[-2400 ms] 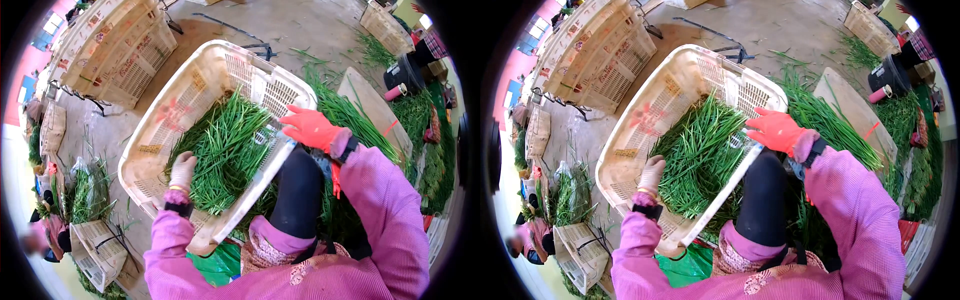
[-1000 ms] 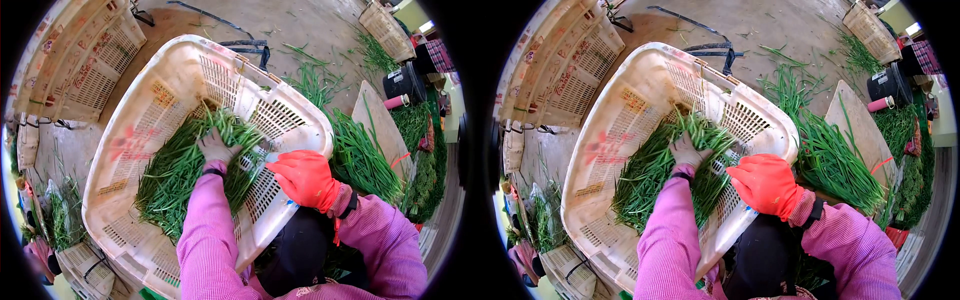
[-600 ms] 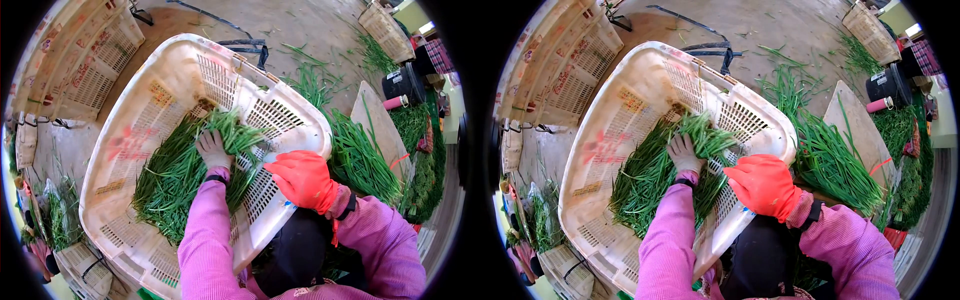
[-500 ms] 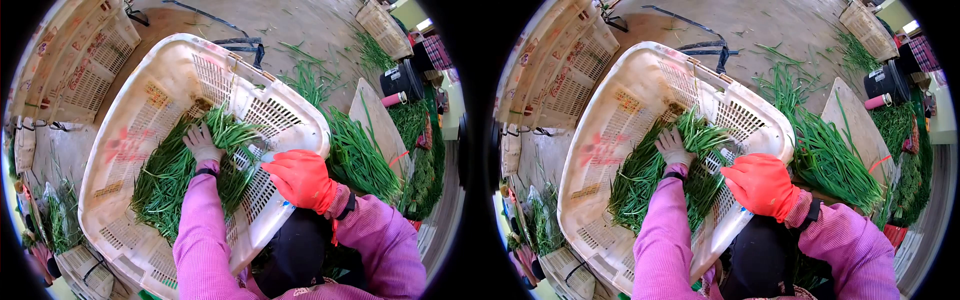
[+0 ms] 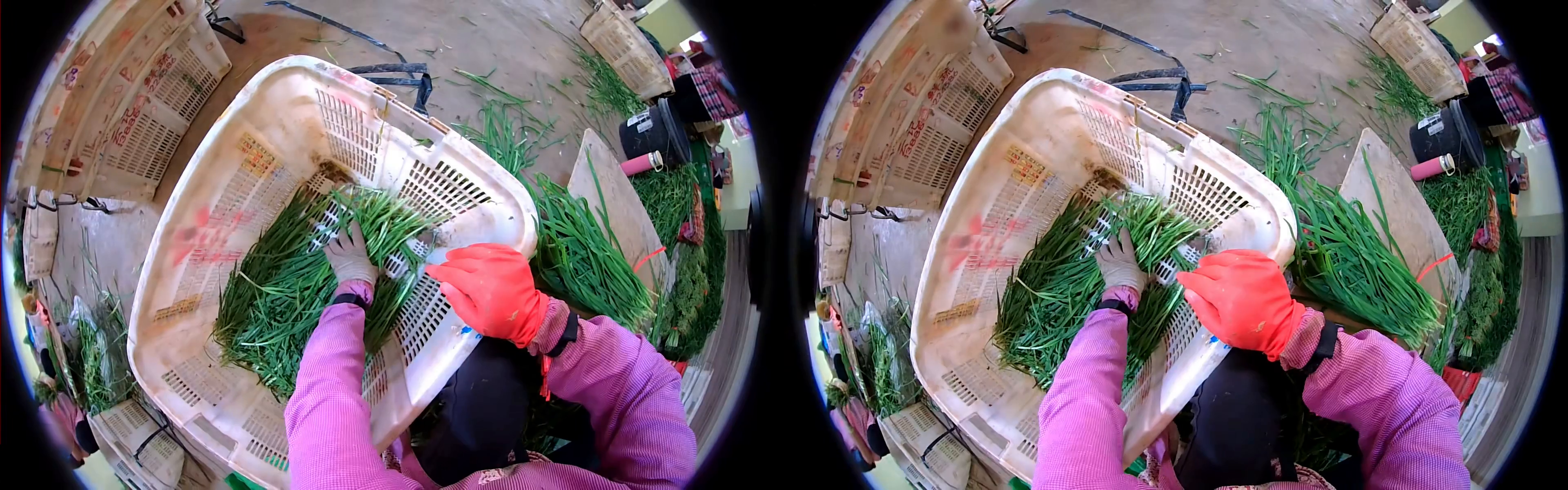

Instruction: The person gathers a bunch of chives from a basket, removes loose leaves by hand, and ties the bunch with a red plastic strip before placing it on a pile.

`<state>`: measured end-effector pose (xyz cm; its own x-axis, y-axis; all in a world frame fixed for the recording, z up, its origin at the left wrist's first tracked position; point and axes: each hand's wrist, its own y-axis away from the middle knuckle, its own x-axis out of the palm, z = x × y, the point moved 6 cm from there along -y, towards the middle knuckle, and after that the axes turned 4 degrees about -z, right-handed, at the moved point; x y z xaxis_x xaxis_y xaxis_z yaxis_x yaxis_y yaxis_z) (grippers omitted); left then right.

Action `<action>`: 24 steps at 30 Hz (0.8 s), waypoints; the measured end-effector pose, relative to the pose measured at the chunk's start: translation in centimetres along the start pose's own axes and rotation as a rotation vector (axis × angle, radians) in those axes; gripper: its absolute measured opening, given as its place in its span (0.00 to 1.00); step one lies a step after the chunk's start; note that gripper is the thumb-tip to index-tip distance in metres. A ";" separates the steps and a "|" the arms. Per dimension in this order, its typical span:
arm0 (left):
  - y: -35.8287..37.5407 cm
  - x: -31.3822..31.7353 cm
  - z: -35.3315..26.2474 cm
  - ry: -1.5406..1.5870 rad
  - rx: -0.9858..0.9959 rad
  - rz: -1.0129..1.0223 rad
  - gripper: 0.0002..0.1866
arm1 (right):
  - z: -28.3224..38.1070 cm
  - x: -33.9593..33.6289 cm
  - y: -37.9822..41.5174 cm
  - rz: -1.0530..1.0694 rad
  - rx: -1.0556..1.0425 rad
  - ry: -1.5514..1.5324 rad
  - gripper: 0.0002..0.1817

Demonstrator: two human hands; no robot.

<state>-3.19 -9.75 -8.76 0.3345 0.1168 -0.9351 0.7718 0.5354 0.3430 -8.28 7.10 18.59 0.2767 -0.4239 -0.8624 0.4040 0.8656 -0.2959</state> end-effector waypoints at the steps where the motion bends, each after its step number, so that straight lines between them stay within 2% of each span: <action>1: -0.4 0.2 0.3 0.054 -0.041 0.000 0.65 | 0.0 0.0 0.0 0.001 -0.002 0.001 0.11; 3: -1.7 0.3 1.2 0.170 -0.119 0.032 0.63 | -0.1 0.0 0.0 -0.003 0.005 -0.004 0.11; 4: -2.1 -0.2 1.8 0.202 -0.117 -0.037 0.60 | -0.1 -0.1 0.0 -0.004 0.007 0.002 0.11; 6: -2.9 -0.6 2.1 0.225 -0.124 0.051 0.48 | -0.2 0.1 0.1 0.021 0.035 -0.021 0.11; 7: -3.2 -0.3 2.3 0.221 -0.120 0.050 0.48 | -0.3 0.2 0.1 0.016 0.040 -0.021 0.11; 10: -4.2 -0.5 2.8 0.225 -0.084 -0.038 0.25 | -0.4 0.2 0.3 -0.041 0.003 -0.028 0.10; 12: -4.7 -0.7 3.3 0.292 -0.085 -0.016 0.21 | -0.4 0.1 0.2 -0.030 0.014 -0.045 0.10; 16: -4.2 -2.0 3.6 0.265 -0.062 0.008 0.20 | -0.7 0.1 0.5 -0.065 -0.008 -0.029 0.10; 18: -3.5 -2.9 4.7 0.315 -0.053 -0.008 0.24 | -0.8 0.3 0.5 -0.032 0.004 -0.029 0.10; 19: -3.1 -3.5 5.7 0.392 -0.059 -0.088 0.30 | -0.7 0.2 0.5 -0.024 0.013 -0.031 0.09; 20: -2.8 -3.9 6.8 0.378 -0.060 -0.083 0.30 | -0.8 0.2 0.5 -0.029 0.019 -0.044 0.09; 22: -1.4 -7.9 9.4 0.627 -0.125 -0.224 0.34 | -0.8 0.3 0.6 -0.011 0.005 -0.015 0.09; 23: -1.6 -8.1 11.3 0.672 -0.133 -0.300 0.35 | -0.7 0.3 0.7 -0.012 0.003 0.008 0.09; 24: -2.7 -6.9 13.6 0.874 -0.071 -0.285 0.32 | -0.7 0.3 0.8 -0.016 0.006 -0.008 0.09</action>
<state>-0.20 -23.34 -2.04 -0.4130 0.5472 -0.7280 0.7178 0.6875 0.1096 -8.49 7.82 17.82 0.2769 -0.4398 -0.8543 0.4140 0.8569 -0.3070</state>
